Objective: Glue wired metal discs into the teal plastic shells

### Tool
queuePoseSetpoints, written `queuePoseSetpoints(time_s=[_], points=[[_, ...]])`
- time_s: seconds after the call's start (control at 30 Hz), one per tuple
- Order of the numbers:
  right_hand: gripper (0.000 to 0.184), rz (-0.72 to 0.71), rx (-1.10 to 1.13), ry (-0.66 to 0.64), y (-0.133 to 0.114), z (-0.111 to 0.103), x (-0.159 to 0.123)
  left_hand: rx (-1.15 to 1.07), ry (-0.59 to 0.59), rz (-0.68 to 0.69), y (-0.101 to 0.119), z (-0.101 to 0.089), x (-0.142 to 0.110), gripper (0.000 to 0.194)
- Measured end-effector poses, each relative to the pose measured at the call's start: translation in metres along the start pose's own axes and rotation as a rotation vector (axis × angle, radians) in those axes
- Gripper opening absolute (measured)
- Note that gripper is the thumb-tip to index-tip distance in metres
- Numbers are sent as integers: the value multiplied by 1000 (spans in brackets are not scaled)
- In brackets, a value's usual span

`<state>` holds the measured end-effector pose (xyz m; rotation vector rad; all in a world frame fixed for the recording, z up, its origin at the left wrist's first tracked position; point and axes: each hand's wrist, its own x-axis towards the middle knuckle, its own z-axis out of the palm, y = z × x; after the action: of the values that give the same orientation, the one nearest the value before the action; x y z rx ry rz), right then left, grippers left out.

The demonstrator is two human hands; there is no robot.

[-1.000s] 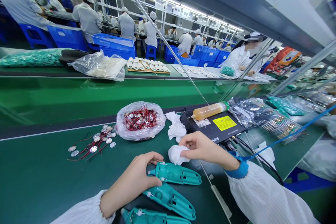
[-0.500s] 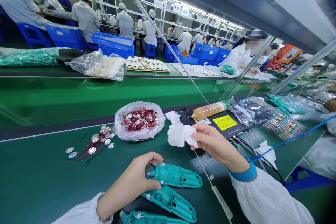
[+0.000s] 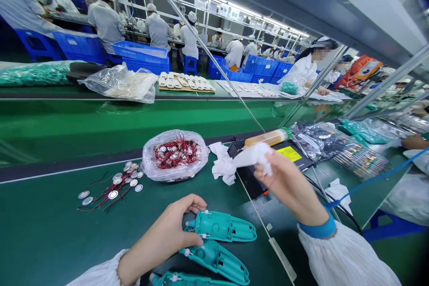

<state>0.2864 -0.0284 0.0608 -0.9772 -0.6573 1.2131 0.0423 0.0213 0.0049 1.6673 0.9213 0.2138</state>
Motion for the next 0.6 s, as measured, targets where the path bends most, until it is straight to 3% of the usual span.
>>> queuePoseSetpoints(time_s=[0.1, 0.17, 0.27, 0.37, 0.47, 0.6], points=[[22, -342, 54, 141, -22, 3, -1, 9, 2, -3, 1, 0, 0, 45], [19, -459, -117, 183, -25, 3, -1, 4, -3, 7, 0, -1, 1, 45], [21, -301, -518, 81, -6, -2, 3, -8, -12, 16, -2, -1, 1, 46], [24, -125, -720, -8, 19, -5, 6, -13, -10, 12, -2, -1, 1, 44], [25, -130, -753, 9, 30, -3, 7, -9, -8, 1, 0, -1, 1, 44], [21, -217, -868, 29, 23, 1, 4, -6, -16, 1, 1, -1, 0, 45]])
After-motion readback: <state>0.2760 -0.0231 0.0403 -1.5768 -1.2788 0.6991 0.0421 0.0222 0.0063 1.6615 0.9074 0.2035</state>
